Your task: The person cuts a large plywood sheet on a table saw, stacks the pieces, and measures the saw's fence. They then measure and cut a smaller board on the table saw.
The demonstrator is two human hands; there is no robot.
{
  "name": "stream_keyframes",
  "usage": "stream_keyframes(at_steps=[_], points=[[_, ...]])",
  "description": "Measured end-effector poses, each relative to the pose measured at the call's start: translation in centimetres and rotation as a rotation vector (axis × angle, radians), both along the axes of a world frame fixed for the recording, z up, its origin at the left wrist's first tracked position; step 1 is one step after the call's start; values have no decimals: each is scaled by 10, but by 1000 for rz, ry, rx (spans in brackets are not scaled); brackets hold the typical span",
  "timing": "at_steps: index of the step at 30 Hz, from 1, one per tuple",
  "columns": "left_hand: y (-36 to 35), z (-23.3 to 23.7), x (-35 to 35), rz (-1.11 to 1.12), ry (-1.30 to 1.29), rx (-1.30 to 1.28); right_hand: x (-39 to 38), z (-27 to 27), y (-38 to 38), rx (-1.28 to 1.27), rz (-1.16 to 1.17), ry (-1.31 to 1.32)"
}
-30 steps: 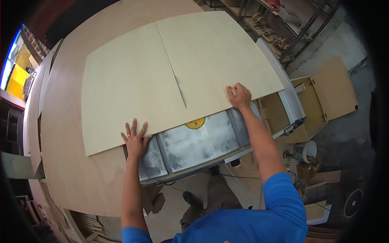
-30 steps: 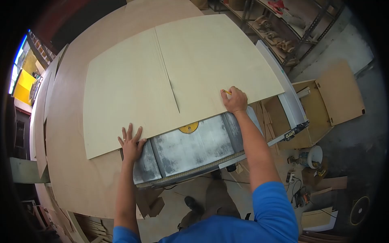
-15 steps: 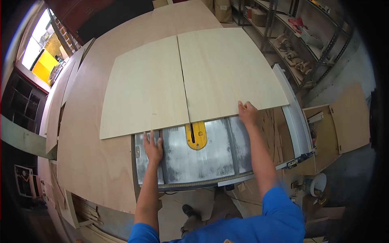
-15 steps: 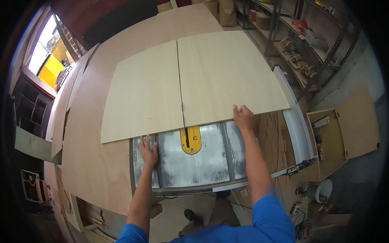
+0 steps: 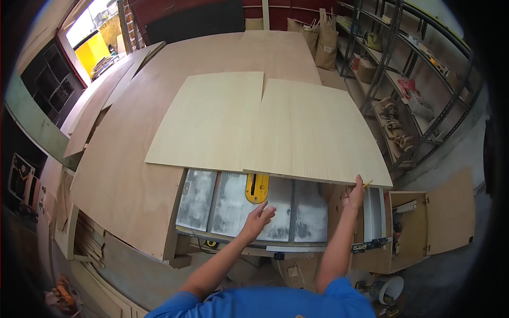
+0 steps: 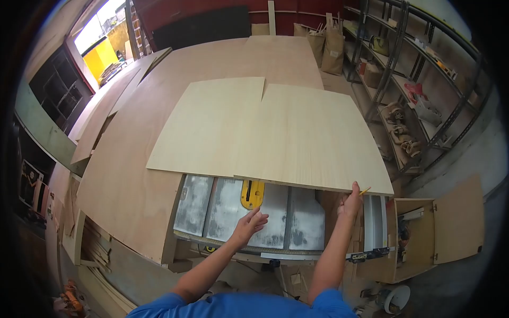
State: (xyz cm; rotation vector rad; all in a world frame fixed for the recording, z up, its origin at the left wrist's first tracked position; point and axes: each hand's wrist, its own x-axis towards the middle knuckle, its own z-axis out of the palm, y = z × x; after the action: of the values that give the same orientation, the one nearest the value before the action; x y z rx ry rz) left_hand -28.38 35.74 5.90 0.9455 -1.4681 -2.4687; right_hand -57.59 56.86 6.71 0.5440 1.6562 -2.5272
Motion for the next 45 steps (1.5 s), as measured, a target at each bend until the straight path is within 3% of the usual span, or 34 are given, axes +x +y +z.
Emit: stream_keyframes(at_steps=[3,4,7,9,13,17,21,25,27,28,31,33,34,37,38,40,43,45], points=[[-1,25,-42,158,515,524,77,27,41,-88,26,88],[3,37,-43,202,530,547,105,40,50,-155,32,154],[3,63,-32,327,544,522,143,86,74,-466,93,241],[-5,44,-28,366,494,416,98,43,109,-262,-22,117],[-50,101,5,418,568,295,113,45,76,-379,149,220],[-130,86,142,402,557,200,227,24,-10,-492,317,114],[-204,77,306,664,629,128,341,40,-132,-563,653,12],[-281,38,480,875,612,134,456,4,-264,-648,1001,-75],[-321,11,554,1077,600,50,519,2,-321,-366,1207,-196],[-346,5,589,1137,612,52,531,-27,-336,-112,1517,-70],[-422,-5,686,1371,423,-37,514,-42,-368,180,1630,23],[-479,-41,758,1400,329,-114,464,-45,-398,214,1035,-181],[-503,-50,785,1417,307,-82,414,-82,-401,154,929,-224],[-569,-78,860,1443,244,-51,314,-91,-432,160,509,-284],[-582,-72,855,1471,74,-35,291,-89,-448,158,371,-320],[-585,-42,864,1519,-308,-11,262,-92,-478,156,257,-400],[-603,-34,891,1245,-799,-316,249,-93,-511,84,67,-496],[-621,-34,894,1296,-803,-460,251,-82,-519,-11,36,-482]])
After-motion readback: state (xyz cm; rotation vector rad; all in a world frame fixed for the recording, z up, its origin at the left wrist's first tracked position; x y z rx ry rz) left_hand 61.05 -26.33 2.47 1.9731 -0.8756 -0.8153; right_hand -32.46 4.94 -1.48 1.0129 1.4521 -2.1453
